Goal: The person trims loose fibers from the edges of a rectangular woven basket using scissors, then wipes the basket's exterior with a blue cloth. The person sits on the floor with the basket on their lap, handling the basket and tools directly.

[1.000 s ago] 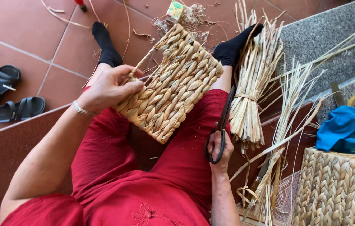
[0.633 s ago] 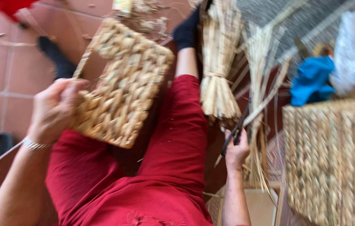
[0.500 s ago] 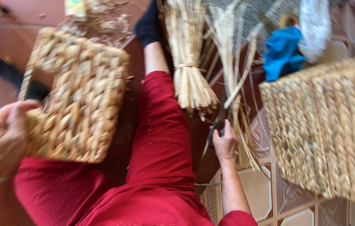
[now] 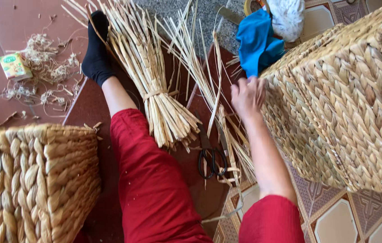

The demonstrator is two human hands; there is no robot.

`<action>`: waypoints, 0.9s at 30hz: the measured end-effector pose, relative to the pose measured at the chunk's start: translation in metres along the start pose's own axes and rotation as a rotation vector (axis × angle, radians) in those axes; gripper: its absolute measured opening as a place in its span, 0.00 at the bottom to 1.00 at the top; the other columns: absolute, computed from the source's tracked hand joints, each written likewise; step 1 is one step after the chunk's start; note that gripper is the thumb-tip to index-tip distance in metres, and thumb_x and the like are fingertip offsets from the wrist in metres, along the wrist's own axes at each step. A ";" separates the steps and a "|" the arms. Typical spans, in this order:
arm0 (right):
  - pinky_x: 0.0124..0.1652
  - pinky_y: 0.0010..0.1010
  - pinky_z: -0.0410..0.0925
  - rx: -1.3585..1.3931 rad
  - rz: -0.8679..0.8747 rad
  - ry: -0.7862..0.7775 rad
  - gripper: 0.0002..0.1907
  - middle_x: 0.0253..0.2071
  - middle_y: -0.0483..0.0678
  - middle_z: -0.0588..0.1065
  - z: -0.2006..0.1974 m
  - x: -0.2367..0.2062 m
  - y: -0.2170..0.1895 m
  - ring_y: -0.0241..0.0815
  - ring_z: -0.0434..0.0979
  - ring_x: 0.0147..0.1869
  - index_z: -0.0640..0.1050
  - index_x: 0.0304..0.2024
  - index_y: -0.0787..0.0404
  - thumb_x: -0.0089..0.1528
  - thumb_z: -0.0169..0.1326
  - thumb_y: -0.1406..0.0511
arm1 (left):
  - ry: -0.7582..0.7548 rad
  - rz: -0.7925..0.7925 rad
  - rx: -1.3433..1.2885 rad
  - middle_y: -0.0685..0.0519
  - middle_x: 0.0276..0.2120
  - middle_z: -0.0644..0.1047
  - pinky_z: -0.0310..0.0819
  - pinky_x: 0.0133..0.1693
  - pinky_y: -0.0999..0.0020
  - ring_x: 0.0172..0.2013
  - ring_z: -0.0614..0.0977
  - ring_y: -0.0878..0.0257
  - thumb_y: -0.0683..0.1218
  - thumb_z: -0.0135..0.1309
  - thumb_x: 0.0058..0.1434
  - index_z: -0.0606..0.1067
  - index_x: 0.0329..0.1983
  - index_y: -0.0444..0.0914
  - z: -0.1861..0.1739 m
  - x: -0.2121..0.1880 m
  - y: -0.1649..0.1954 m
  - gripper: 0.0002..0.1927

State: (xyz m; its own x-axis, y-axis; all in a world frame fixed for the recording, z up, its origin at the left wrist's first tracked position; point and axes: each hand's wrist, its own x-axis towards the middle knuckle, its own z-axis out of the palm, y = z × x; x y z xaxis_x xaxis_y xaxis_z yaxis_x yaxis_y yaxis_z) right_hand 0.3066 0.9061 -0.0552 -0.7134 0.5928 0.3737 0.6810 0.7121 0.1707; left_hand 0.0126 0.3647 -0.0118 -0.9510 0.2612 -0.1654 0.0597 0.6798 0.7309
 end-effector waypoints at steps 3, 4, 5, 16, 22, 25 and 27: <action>0.57 0.62 0.52 -0.410 0.085 -0.054 0.18 0.39 0.62 0.79 0.041 0.065 0.020 0.65 0.72 0.52 0.81 0.34 0.60 0.52 0.60 0.54 | 0.010 -0.008 -0.028 0.48 0.45 0.75 0.72 0.48 0.66 0.44 0.76 0.62 0.46 0.50 0.76 0.75 0.56 0.35 0.022 0.016 -0.001 0.12; 0.57 0.66 0.50 -0.499 0.130 -0.094 0.20 0.38 0.64 0.79 0.053 0.074 0.021 0.69 0.71 0.53 0.82 0.35 0.61 0.49 0.61 0.53 | 0.021 -0.010 -0.039 0.48 0.46 0.75 0.73 0.48 0.66 0.44 0.76 0.62 0.46 0.51 0.75 0.75 0.57 0.35 0.029 0.017 -0.006 0.12; 0.58 0.65 0.52 -0.462 0.228 -0.163 0.16 0.37 0.64 0.80 0.062 0.079 0.020 0.68 0.72 0.52 0.81 0.38 0.61 0.53 0.59 0.58 | 0.028 -0.009 -0.052 0.48 0.46 0.75 0.73 0.49 0.66 0.45 0.76 0.61 0.46 0.51 0.75 0.75 0.57 0.35 0.035 0.018 -0.011 0.12; 0.49 0.40 0.71 0.319 0.109 0.420 0.16 0.38 0.52 0.81 0.007 0.003 0.004 0.51 0.79 0.46 0.83 0.35 0.57 0.55 0.48 0.78 | 0.233 0.070 -0.251 0.45 0.52 0.73 0.73 0.53 0.62 0.51 0.76 0.57 0.45 0.56 0.67 0.72 0.58 0.36 0.017 -0.079 -0.117 0.18; 0.54 0.25 0.72 1.256 -0.022 0.277 0.19 0.45 0.48 0.81 -0.154 -0.016 -0.075 0.35 0.79 0.49 0.84 0.48 0.69 0.59 0.47 0.80 | 0.320 0.270 -0.428 0.43 0.56 0.72 0.74 0.56 0.60 0.54 0.76 0.55 0.44 0.58 0.63 0.71 0.59 0.37 -0.054 -0.137 -0.163 0.22; 0.53 0.21 0.71 1.384 -0.174 0.026 0.14 0.44 0.46 0.80 -0.247 -0.051 -0.157 0.32 0.79 0.48 0.81 0.49 0.67 0.61 0.56 0.79 | 0.223 0.467 -0.338 0.42 0.57 0.71 0.74 0.57 0.60 0.56 0.76 0.53 0.44 0.59 0.61 0.70 0.60 0.37 -0.097 -0.146 -0.172 0.24; 0.52 0.20 0.72 1.395 -0.312 -0.077 0.15 0.43 0.44 0.79 -0.309 -0.073 -0.211 0.30 0.79 0.47 0.80 0.49 0.66 0.59 0.60 0.77 | 0.175 0.730 -0.063 0.41 0.63 0.72 0.68 0.66 0.55 0.65 0.74 0.46 0.42 0.65 0.59 0.69 0.65 0.36 -0.121 -0.149 -0.159 0.30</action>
State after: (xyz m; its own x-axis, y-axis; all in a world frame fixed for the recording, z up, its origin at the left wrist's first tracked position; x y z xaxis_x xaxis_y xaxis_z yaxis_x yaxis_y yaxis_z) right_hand 0.2660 0.5963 0.1629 -0.8389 0.3323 0.4311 -0.1863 0.5688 -0.8011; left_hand 0.1077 0.1351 -0.0233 -0.7109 0.5145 0.4795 0.6810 0.3333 0.6520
